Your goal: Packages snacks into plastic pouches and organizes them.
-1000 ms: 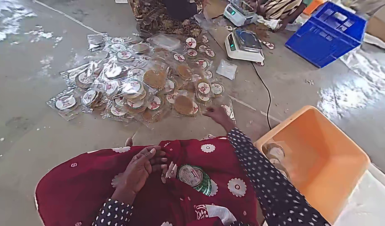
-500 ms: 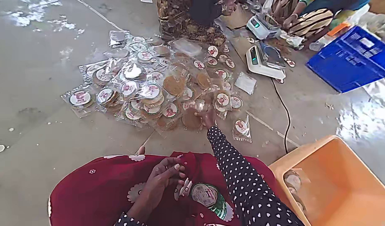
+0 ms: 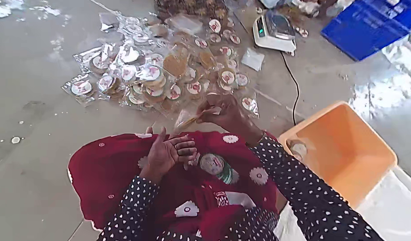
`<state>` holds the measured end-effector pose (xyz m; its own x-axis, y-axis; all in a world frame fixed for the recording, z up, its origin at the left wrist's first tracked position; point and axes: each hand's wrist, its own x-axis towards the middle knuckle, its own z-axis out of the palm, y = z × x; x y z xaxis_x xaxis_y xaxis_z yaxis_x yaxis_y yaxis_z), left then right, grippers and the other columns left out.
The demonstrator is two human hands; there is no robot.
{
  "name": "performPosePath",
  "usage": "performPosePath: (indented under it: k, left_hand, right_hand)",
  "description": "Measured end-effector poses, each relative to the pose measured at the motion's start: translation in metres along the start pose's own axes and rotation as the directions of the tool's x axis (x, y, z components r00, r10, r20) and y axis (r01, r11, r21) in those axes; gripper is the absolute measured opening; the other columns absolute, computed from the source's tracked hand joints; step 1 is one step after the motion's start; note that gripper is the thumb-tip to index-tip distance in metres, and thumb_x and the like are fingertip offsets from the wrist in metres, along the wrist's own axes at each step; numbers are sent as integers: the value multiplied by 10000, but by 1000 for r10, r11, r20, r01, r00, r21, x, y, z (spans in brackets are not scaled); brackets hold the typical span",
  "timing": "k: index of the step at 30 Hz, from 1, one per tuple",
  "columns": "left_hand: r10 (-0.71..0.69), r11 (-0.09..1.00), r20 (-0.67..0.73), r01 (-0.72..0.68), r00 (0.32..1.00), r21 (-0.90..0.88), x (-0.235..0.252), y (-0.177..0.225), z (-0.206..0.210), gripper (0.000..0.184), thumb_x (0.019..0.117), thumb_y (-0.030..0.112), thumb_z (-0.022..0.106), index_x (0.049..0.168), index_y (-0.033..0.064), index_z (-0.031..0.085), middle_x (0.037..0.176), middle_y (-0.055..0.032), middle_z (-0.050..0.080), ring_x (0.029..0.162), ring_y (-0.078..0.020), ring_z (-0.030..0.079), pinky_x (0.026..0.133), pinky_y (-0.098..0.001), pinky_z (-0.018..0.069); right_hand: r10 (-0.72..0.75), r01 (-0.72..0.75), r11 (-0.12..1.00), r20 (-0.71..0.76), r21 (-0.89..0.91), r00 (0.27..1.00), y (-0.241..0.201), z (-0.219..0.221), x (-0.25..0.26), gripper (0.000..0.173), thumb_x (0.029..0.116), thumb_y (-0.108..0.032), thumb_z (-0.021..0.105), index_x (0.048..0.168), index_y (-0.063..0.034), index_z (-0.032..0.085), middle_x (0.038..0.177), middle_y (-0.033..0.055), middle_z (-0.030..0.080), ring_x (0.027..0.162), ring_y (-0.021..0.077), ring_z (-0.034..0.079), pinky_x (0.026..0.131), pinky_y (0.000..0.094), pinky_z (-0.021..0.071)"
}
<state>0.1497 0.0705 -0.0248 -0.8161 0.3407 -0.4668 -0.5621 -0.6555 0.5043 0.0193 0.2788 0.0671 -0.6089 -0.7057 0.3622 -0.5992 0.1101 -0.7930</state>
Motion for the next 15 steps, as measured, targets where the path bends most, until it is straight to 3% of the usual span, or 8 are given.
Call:
performPosePath:
  k: [1,3,4,6,8,9,11,15]
  left_hand:
    - [-12,1000,158,16,987,-23,-4,-3,-4,958,974,756,87,1299,-2,573,1141,-233,710,997,-353,732,800,-466,630]
    - [-25,998,398,43,917,-37,-12,-11,-9,705,957,681,500,1311,83,625,1127,-193,712,964,-317,736,733,-425,643]
    - [-28,998,441,52,897,-42,-17,-15,-10,542,941,528,650,1266,94,659,1099,-166,721,920,-282,740,697,-405,639]
    - [18,995,351,19,936,-102,-30,-26,-9,312,908,245,763,1151,64,689,1041,-160,734,848,-257,747,655,-409,640]
    - [79,994,94,-71,992,-79,-48,-33,5,242,873,144,767,1083,55,687,977,-153,751,788,-243,757,597,-392,642]
    - [105,994,-16,-106,994,-37,-53,-36,10,228,906,109,685,1118,43,634,975,-158,746,781,-250,756,580,-389,639]
    - [130,991,-110,-128,985,26,-57,-41,12,286,960,60,567,1240,5,541,1025,-192,727,819,-305,750,618,-440,647]
    - [113,993,-190,-101,975,68,-60,-44,17,285,988,-2,526,1272,-22,516,1072,-229,706,897,-382,737,729,-543,640]
  right_hand:
    - [-64,62,996,30,63,998,-20,1,-9,106,871,-50,764,958,1,731,951,54,734,930,79,688,887,264,569]
    - [-107,104,993,45,64,993,-42,7,-30,81,882,-35,752,955,0,745,1016,95,748,1025,162,696,956,341,556]
    - [-88,87,996,26,27,996,-45,10,-41,76,892,-40,739,958,-10,761,1048,102,753,1063,188,689,983,364,542]
    - [18,-21,999,-68,-50,998,-47,13,-69,134,907,-11,700,1031,9,748,1113,122,735,1098,205,687,996,376,562]
    - [238,-271,955,-231,-121,943,-46,18,-98,133,923,-31,694,1053,-9,712,994,82,717,882,143,695,793,324,599]
    - [369,-416,898,-268,-143,890,-43,20,-112,123,945,-123,718,1035,-42,700,924,53,711,788,130,675,706,333,572]
    - [567,-603,771,-212,-204,796,-32,29,-137,282,927,-294,761,1080,-63,704,901,61,715,787,190,688,732,447,584]
    - [712,-714,628,-143,-309,688,-24,57,-162,286,899,-308,766,1031,-57,722,895,114,700,864,275,675,798,524,530]
